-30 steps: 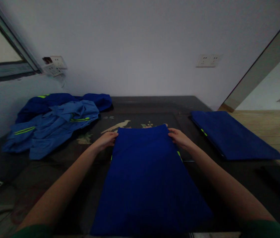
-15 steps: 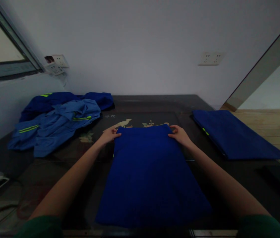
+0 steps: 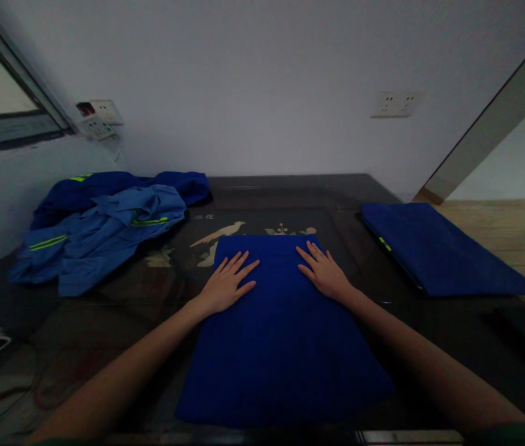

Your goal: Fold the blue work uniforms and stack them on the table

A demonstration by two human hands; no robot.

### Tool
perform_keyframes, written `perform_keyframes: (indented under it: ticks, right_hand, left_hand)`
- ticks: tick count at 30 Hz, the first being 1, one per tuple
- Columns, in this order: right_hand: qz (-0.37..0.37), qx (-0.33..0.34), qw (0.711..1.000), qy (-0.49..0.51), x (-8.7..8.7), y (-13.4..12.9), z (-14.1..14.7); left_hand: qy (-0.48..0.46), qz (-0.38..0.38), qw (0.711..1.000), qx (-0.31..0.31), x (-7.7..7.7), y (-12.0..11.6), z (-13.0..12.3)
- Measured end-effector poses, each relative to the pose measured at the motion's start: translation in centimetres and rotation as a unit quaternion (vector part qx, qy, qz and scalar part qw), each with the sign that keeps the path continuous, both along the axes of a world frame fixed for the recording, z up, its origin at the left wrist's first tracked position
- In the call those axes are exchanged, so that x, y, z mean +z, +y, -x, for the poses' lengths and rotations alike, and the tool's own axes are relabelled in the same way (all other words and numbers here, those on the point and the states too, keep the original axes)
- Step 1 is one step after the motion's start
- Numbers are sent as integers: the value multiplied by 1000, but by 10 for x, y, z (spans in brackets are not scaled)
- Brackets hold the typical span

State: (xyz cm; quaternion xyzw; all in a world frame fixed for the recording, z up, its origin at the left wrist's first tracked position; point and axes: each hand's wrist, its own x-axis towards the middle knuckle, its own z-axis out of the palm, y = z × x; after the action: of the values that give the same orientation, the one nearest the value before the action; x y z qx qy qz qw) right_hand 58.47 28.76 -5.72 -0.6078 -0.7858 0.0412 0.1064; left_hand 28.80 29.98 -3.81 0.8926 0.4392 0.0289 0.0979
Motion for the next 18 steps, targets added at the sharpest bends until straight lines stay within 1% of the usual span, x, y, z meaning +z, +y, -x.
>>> perform_keyframes:
  ticks: [2,5,8,9,11,12,14,15,16,17,18]
  right_hand:
    - [11,-13,1000,3,-4,-2,-7]
    - [13,-4,1000,25,-4,-1,-15]
    - [-28,-15,995,90,2,10,-24]
    - [-54,-33,991,118,5,17,-28]
    - [-86,-90,979,161,12,32,-35]
    - [-78,-122,975,171,15,40,-37]
    - [-30,-174,970,169,20,54,-39]
    - [-4,-187,969,163,22,59,-38]
    - [14,-190,969,158,23,63,-36]
    - [21,-188,970,153,24,66,-35]
    - [18,-184,971,149,24,68,-32]
  left_hand:
    - [17,0,1000,25,-2,-1,15]
    - [23,10,998,54,-4,0,37]
    - [-24,-1,996,84,-6,12,48]
    - [-55,-18,993,105,-6,19,49]
    - [-121,-51,975,177,-4,38,47]
    - [-149,-48,963,221,-1,49,44]
    - [-187,4,936,299,6,69,39]
    - [-204,39,925,319,10,78,36]
    - [-220,68,916,327,13,85,33]
    - [-238,83,912,324,16,90,31]
    - [-255,83,910,315,17,93,30]
